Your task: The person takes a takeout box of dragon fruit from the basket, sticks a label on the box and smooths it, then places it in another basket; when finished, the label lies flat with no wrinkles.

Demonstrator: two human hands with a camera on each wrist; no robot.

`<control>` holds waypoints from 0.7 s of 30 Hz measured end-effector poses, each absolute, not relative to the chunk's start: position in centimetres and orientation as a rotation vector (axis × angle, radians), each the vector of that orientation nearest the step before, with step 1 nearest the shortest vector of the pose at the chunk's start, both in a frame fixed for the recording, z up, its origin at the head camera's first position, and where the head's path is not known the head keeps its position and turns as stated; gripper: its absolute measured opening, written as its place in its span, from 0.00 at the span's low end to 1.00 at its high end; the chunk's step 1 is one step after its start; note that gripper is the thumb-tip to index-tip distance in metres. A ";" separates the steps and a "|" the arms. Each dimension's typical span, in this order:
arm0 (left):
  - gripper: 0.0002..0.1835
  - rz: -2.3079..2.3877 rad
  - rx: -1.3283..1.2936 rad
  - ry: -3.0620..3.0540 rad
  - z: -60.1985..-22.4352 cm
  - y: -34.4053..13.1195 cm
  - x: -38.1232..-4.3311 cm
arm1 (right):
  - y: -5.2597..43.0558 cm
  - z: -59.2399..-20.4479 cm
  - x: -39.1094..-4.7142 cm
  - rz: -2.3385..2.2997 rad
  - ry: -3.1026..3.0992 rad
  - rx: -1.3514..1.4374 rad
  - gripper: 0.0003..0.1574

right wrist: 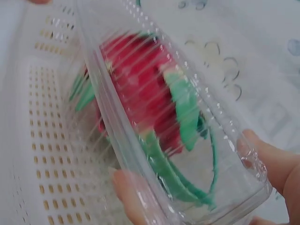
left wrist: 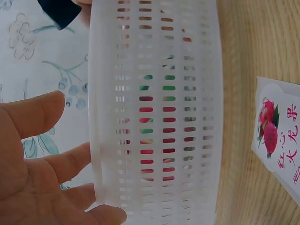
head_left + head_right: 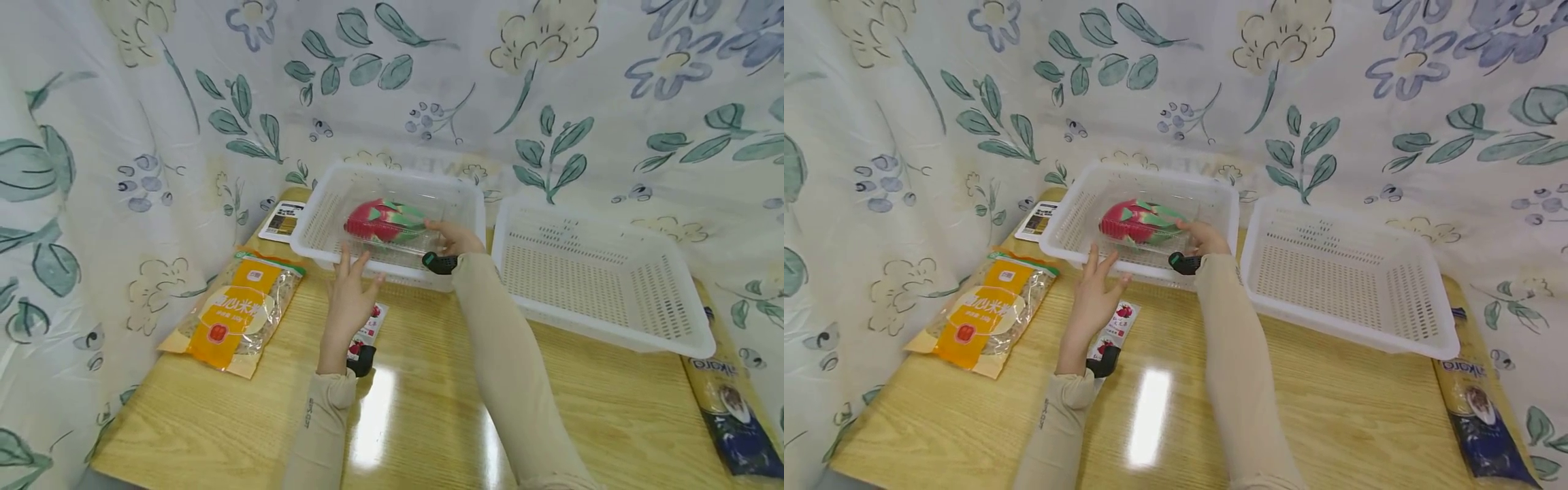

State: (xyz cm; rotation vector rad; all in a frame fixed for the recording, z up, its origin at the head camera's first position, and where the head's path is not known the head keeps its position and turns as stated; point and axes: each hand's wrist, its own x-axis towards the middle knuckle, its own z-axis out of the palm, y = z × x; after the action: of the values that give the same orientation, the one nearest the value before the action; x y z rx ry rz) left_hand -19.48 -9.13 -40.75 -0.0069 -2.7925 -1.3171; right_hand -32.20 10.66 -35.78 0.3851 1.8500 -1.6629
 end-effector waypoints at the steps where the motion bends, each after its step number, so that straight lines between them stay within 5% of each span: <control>1: 0.34 -1.319 -0.019 -2.797 -40.7 -9.1 -19.5 | 10.7 -35.9 -32.2 -1.677 1.839 0.397 0.42; 11: 0.39 -1.501 -0.075 -2.728 -38.8 -11.1 -20.2 | 10.6 -35.5 -31.9 -2.099 1.439 0.537 0.46; 21: 0.42 -1.319 0.026 -2.674 -36.1 -11.5 -19.6 | 12.6 -33.2 -28.9 -2.168 1.533 0.368 0.50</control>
State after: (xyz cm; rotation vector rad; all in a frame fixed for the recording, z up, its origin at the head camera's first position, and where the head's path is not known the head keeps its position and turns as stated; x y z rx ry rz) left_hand -19.57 -11.53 -36.15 0.0257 -2.6742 -1.3192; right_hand -28.95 12.59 -33.24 0.3681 1.5325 -2.1676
